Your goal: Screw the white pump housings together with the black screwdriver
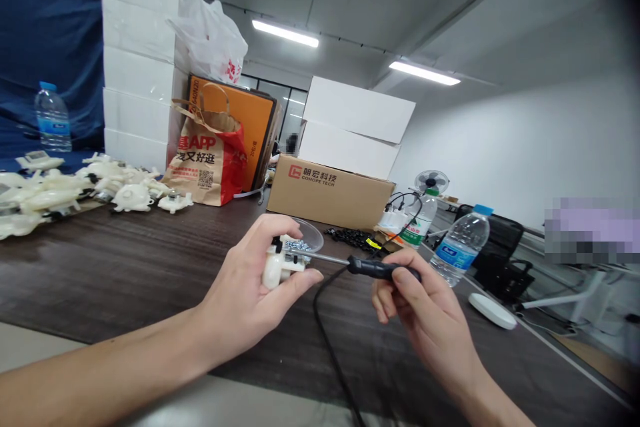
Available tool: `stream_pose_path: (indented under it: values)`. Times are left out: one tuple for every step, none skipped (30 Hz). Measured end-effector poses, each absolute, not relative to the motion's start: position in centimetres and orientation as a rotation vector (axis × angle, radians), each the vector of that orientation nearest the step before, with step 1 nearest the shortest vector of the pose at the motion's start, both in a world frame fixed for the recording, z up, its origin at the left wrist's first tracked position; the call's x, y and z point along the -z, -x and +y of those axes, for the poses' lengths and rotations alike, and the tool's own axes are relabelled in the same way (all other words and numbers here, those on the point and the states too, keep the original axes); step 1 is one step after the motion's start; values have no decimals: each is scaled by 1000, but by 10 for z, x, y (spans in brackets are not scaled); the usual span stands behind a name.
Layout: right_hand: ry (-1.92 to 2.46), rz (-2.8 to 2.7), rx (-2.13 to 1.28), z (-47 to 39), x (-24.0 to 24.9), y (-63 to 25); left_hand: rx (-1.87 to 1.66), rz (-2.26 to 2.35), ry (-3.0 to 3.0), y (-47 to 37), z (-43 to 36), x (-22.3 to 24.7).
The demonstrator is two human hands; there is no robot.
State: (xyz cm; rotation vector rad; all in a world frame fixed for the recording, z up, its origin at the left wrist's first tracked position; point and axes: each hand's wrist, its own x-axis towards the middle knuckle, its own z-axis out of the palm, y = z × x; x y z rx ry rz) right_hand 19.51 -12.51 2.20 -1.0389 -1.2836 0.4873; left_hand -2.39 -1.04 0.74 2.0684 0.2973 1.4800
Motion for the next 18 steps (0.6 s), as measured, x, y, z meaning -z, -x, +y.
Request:
stream_pose_path:
  values:
    - [1044, -1281, -488, -125, -22, -195, -1508, 284, -2080, 23, -10, -8]
    - [1044, -1279, -489, -126, -22, -194, -1525, 274, -2083, 23, -9, -8]
    - [1039, -1281, -489, -126, -21, -194, -1531, 270, -2080, 23, -9, -8]
    - [1031, -1283, -487, -126, -21, -194, -1528, 273, -2073, 22, -9, -7]
    - [1024, -1287, -486, -126, -21, -194, -1518, 284, -2060, 22, -9, -7]
    - [1018, -1290, -482, -127, -21, -195, -1500, 300, -2042, 22, -9, -6]
    - [1013, -1293, -479, -127, -21, -195, -1477, 323, -2022, 21, -8, -5]
    - [1007, -1297, -476, -127, -21, -195, -1451, 350, -2006, 21, -8, -5]
    - [1002, -1301, -472, -128, -21, -195, -1434, 373, -1998, 22, -8, -4]
    - [1000, -1306, -469, -128, -21, -195, -1431, 384, -2006, 22, -8, -4]
    - [996, -1311, -465, -129, -22, -195, -1443, 382, -2028, 22, -8, -5]
    - [997, -1316, -462, -129, -22, -195, -1464, 371, -2055, 22, -7, -5]
    - [1000, -1319, -460, -129, -22, -195, -1488, 353, -2078, 22, -7, -6]
    - [1005, -1318, -456, -129, -23, -194, -1511, 335, -2092, 22, -6, -7]
    - [1007, -1319, -453, -130, -23, -193, -1530, 319, -2095, 22, -6, -8]
    - [1008, -1319, -450, -130, -23, -193, -1542, 311, -2093, 22, -5, -9]
    - [1005, -1318, -447, -129, -23, -192, -1553, 304, -2089, 22, -5, -9]
    - [1002, -1317, -447, -129, -22, -191, -1560, 299, -2086, 21, -5, -9]
